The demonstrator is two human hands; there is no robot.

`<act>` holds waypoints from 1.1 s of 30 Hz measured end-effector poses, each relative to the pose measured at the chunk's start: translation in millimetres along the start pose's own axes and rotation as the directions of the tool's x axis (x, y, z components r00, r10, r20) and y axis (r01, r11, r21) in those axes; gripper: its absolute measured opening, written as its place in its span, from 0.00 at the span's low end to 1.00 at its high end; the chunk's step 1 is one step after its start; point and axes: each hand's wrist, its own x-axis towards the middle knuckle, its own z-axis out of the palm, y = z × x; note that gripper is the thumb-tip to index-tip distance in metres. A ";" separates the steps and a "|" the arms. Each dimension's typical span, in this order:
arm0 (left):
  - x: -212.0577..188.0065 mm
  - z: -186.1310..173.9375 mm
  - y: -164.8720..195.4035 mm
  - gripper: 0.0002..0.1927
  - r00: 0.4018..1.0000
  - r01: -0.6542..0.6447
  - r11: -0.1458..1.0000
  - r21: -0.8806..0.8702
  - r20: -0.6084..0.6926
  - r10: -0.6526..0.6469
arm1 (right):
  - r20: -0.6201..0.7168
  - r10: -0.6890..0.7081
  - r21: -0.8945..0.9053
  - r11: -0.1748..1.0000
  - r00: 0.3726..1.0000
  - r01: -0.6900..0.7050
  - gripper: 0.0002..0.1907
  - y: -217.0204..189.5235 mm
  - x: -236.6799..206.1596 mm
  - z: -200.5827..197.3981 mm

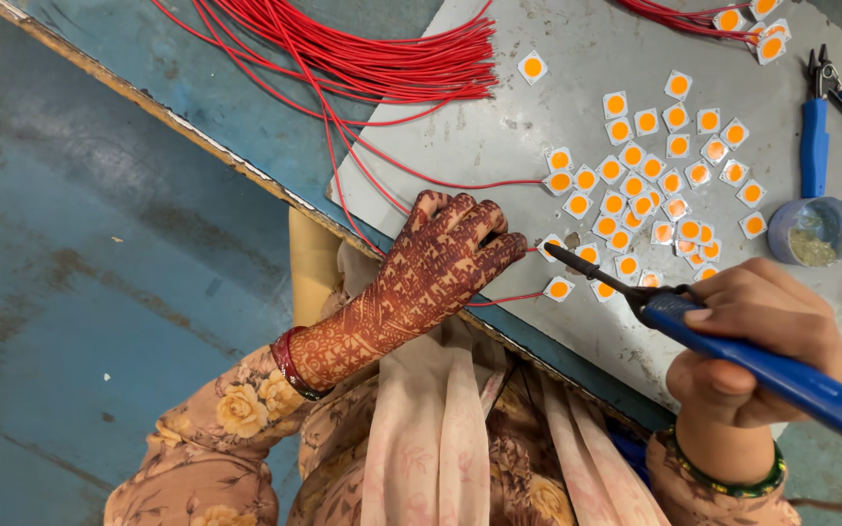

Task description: The person solders red insulated wires onto small orange LED chip components one at a time using a soldering iron, holding each wire in place with one hand while applying the iron with the other. Finished wired LED chips are gathered at the top of the work mat, and the person places completed units into a blue crate.

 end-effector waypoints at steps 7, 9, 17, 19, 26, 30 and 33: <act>-2.3 1.5 -0.7 0.15 1.000 0.004 1.000 -0.011 0.007 -0.004 | 0.099 0.024 0.002 1.000 0.995 -0.024 0.30 -11.7 12.0 7.3; -3.0 2.2 -0.8 0.15 1.000 0.000 1.000 -0.005 -0.001 0.000 | 0.116 0.001 0.006 1.000 0.993 -0.002 0.30 -10.8 14.1 8.3; -2.5 5.4 -2.6 0.14 0.999 -0.013 1.000 -0.023 -0.035 0.012 | 0.227 0.021 -0.002 1.000 0.974 -0.021 0.27 -20.0 27.5 8.0; -3.0 5.1 -2.8 0.14 1.000 -0.014 1.000 -0.026 -0.015 0.013 | 0.281 0.040 -0.019 0.999 0.959 -0.036 0.25 -25.6 32.9 6.8; -0.5 8.5 -1.4 0.13 0.998 -0.009 1.000 -0.014 -0.062 0.008 | 0.372 0.025 -0.052 0.999 0.928 -0.006 0.23 -31.7 43.5 6.9; -0.2 9.1 -1.1 0.12 0.997 -0.011 1.000 -0.003 -0.074 0.011 | 0.294 0.060 -0.036 0.998 0.954 -0.052 0.25 -27.9 37.8 5.7; 0.9 10.1 -0.1 0.11 0.997 0.018 0.999 -0.029 -0.076 -0.020 | 0.158 0.030 0.005 0.999 0.987 -0.032 0.29 -20.1 32.3 5.7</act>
